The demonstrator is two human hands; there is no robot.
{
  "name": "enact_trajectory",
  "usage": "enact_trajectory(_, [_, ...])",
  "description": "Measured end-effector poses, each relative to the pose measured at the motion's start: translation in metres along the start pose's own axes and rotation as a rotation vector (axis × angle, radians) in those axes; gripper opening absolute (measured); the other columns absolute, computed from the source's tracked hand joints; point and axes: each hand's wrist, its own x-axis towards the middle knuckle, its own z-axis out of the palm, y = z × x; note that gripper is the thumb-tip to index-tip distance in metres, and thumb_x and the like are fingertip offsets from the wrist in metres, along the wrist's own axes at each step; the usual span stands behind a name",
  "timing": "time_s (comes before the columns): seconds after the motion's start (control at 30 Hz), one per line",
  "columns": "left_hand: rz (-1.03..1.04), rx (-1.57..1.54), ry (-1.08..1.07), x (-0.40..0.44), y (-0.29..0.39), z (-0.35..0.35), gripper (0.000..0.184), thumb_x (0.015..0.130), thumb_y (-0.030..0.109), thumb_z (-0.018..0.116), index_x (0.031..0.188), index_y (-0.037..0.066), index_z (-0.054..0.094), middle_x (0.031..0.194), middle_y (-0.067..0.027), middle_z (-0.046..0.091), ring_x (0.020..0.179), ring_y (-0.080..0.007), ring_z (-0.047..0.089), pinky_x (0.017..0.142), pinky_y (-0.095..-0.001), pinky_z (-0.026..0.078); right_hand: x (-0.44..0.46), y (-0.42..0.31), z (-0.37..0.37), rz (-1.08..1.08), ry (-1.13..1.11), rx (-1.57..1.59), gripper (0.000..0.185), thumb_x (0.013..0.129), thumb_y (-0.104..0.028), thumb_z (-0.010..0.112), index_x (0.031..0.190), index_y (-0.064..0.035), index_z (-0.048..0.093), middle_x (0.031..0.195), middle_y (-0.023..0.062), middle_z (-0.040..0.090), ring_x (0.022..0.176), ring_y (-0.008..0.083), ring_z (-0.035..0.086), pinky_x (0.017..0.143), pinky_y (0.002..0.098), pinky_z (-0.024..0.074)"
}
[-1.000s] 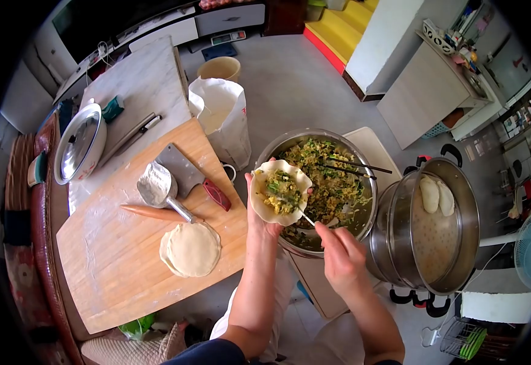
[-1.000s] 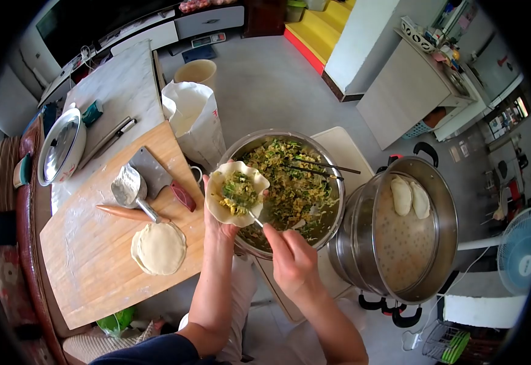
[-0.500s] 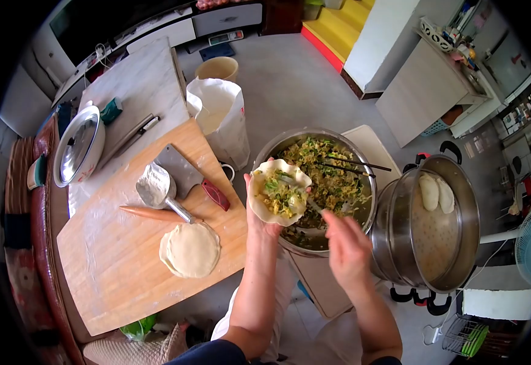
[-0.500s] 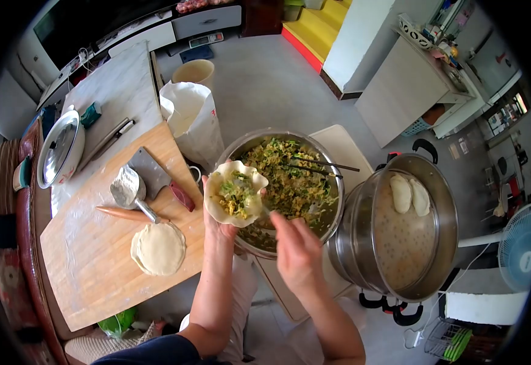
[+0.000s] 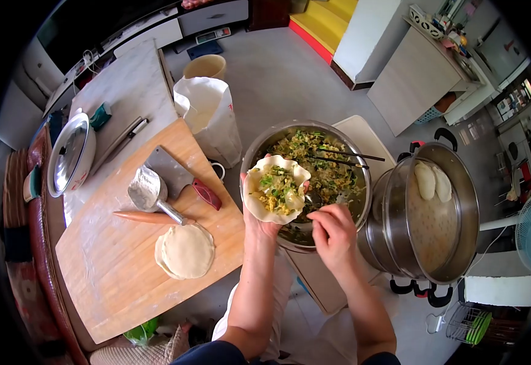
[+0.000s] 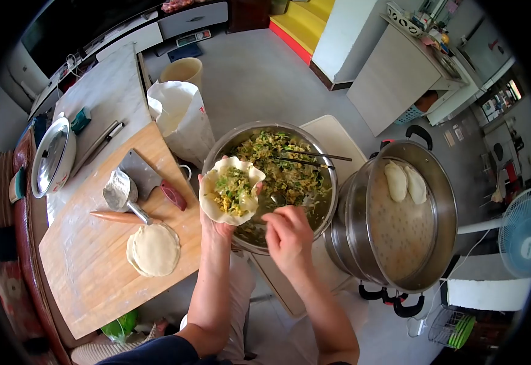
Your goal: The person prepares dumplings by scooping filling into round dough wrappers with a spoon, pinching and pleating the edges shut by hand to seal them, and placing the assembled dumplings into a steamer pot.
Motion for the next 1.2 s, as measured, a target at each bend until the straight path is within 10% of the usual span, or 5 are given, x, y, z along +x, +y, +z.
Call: enact_trajectory(1.2, [-0.218, -0.044, -0.002, -0.003, -0.044, -0.007, 0.063, 0.098, 0.057, 0.043, 0.141, 0.010, 0.047, 0.136, -0.0187, 0.055, 0.126, -0.0429, 0.050, 0.103, -0.0644, 0.043, -0.004, 0.026, -0.006, -0.319, 0.220, -0.001, 0.038, 0.055, 0.001, 0.081, 0.090, -0.0139, 0.073, 0.107, 0.0032, 0.060, 0.094, 0.0265, 0.056, 0.078, 0.0360, 0.0503])
